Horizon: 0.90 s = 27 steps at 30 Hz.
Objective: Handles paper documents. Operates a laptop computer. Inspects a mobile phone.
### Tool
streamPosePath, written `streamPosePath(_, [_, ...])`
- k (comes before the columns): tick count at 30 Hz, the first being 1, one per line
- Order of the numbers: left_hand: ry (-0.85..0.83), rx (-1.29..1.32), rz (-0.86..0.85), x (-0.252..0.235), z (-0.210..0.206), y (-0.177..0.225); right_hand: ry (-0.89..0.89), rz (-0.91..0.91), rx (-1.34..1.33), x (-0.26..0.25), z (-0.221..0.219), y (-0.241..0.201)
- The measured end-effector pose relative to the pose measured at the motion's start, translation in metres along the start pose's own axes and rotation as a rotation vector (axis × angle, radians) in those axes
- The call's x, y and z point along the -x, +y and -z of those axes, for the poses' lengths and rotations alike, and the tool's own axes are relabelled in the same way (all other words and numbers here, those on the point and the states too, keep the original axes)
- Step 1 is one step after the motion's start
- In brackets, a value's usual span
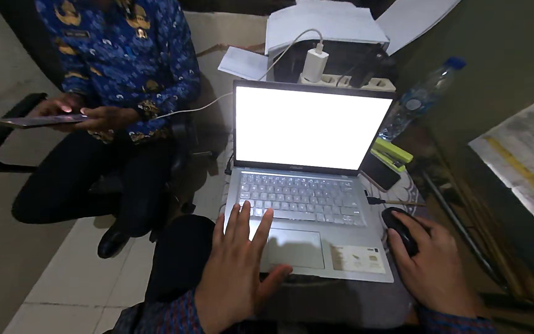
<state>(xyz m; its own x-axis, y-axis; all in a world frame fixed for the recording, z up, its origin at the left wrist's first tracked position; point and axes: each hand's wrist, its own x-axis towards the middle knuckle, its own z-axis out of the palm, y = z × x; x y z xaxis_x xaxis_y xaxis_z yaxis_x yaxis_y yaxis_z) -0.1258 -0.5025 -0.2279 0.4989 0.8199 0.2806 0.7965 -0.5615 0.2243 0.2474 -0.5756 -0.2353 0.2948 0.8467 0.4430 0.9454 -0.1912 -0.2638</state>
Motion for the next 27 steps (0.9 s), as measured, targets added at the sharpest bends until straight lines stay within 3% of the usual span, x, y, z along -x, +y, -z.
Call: streamPosePath(27, [-0.02,-0.007,-0.002,-0.0009,0.0024,0.0003,0.012,0.007,0.005,0.0007,0.0002,0.0001])
